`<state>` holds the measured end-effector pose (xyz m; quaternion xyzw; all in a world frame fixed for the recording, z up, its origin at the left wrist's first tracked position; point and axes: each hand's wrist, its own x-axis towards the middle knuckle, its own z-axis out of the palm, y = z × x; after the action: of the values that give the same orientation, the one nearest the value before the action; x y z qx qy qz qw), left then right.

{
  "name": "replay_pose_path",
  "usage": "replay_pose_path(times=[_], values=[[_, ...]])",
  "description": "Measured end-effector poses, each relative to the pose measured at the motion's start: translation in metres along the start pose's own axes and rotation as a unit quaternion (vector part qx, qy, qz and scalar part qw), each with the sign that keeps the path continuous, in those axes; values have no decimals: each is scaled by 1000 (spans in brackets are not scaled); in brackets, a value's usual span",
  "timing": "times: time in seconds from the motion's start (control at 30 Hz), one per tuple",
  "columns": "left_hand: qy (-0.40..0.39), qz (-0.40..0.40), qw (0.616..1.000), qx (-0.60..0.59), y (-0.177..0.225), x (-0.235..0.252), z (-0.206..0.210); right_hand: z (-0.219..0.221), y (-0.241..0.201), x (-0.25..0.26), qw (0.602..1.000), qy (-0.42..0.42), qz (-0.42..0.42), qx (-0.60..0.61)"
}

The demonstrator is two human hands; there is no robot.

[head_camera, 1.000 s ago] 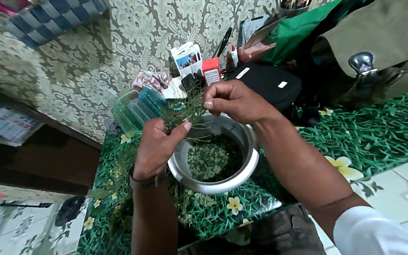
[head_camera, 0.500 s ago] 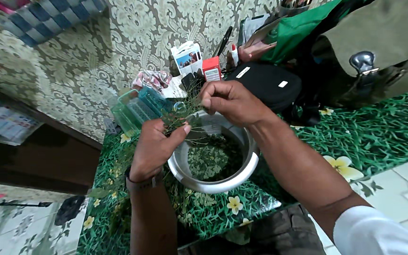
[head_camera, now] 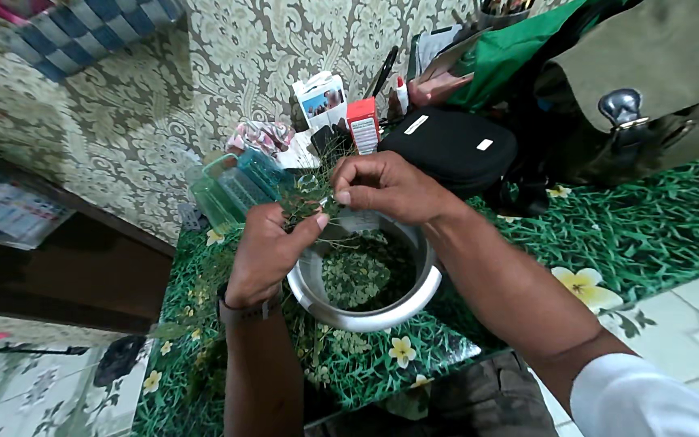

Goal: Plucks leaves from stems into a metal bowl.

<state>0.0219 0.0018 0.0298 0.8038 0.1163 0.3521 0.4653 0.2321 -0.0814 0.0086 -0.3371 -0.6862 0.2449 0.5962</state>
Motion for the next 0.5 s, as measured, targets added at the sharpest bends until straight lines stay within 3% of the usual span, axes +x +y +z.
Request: replay_pose_path(times=[0.1,0.3,0.5], values=[[-2,-11,1000,6,1,0,-1,-2,3,2,998,50,1,35],[8,-25,999,-20,2,0,-1,-9,-6,-3,999,-39,27,-22],[12,-11,1000,-26,0,1,-1,-13,-4,1,998,-25,16,-52]])
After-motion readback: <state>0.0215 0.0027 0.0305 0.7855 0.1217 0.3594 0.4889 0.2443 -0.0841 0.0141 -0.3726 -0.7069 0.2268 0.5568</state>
